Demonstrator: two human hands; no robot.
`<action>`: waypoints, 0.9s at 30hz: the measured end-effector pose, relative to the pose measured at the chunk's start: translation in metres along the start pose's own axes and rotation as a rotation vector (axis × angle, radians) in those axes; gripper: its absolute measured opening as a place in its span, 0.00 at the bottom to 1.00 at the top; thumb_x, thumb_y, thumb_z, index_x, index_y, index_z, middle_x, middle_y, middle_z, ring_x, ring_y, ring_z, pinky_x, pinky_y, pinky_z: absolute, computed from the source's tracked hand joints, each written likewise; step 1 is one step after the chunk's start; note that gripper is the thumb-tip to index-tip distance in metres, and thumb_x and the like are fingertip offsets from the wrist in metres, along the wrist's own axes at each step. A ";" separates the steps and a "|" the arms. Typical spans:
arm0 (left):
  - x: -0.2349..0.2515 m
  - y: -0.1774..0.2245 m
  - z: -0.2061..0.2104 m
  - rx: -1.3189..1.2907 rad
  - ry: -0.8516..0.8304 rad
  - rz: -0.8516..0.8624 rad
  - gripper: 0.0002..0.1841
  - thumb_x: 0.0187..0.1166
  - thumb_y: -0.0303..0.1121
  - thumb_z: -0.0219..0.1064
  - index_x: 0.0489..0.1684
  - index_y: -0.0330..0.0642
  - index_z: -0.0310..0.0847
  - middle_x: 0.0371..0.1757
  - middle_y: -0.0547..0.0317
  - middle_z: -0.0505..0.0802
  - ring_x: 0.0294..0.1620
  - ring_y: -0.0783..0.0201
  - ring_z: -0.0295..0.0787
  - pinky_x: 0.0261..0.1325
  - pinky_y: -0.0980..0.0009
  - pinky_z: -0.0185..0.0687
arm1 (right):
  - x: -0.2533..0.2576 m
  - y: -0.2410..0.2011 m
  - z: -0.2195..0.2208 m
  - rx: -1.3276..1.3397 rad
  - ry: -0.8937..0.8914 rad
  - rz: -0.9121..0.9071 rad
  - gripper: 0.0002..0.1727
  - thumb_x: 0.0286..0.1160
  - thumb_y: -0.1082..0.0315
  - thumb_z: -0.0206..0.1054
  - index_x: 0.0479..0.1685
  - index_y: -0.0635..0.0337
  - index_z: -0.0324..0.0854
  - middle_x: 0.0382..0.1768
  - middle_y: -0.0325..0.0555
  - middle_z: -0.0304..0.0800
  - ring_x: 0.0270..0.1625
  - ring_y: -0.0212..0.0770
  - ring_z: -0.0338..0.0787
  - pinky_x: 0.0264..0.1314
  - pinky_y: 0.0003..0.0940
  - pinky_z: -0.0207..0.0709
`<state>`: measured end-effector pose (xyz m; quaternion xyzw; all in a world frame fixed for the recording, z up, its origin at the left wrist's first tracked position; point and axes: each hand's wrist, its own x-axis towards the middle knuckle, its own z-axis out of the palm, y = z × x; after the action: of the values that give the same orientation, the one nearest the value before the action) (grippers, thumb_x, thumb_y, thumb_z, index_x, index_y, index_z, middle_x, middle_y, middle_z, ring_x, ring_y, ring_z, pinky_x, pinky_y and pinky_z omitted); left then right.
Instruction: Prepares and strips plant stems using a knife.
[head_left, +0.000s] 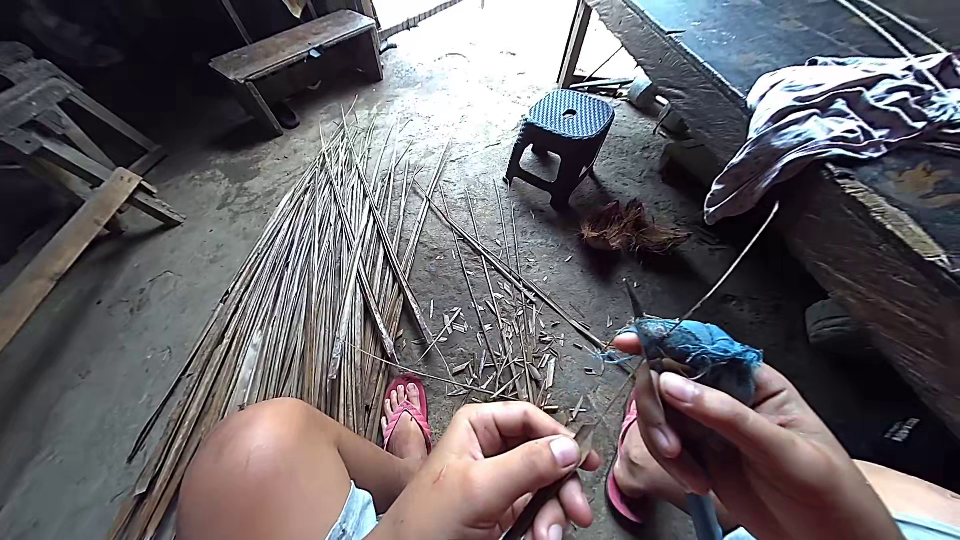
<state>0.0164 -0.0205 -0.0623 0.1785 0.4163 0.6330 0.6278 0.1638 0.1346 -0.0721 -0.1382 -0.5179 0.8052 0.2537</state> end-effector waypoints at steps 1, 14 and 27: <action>0.000 0.000 0.000 -0.004 0.000 -0.002 0.17 0.85 0.21 0.52 0.35 0.45 0.88 0.27 0.70 0.94 0.20 0.88 0.81 0.24 0.91 0.75 | 0.001 0.000 -0.001 0.004 0.001 -0.007 0.11 0.80 0.69 0.66 0.58 0.55 0.84 0.27 0.28 0.91 0.22 0.19 0.85 0.24 0.14 0.79; -0.003 -0.001 -0.001 -0.023 -0.041 -0.044 0.18 0.86 0.22 0.51 0.34 0.46 0.88 0.30 0.69 0.95 0.21 0.88 0.82 0.24 0.91 0.74 | 0.013 -0.022 -0.026 -0.052 0.123 -0.147 0.10 0.78 0.66 0.65 0.53 0.52 0.84 0.23 0.29 0.89 0.17 0.20 0.81 0.18 0.13 0.75; -0.003 -0.001 -0.006 -0.044 -0.021 -0.073 0.18 0.86 0.22 0.49 0.33 0.45 0.88 0.26 0.69 0.94 0.19 0.87 0.81 0.24 0.91 0.74 | 0.024 -0.050 -0.074 -0.437 0.274 -0.208 0.13 0.83 0.62 0.60 0.62 0.41 0.80 0.23 0.22 0.86 0.17 0.18 0.80 0.19 0.13 0.75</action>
<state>0.0131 -0.0253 -0.0663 0.1560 0.4017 0.6170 0.6586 0.1935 0.2214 -0.0571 -0.2431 -0.6518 0.6176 0.3668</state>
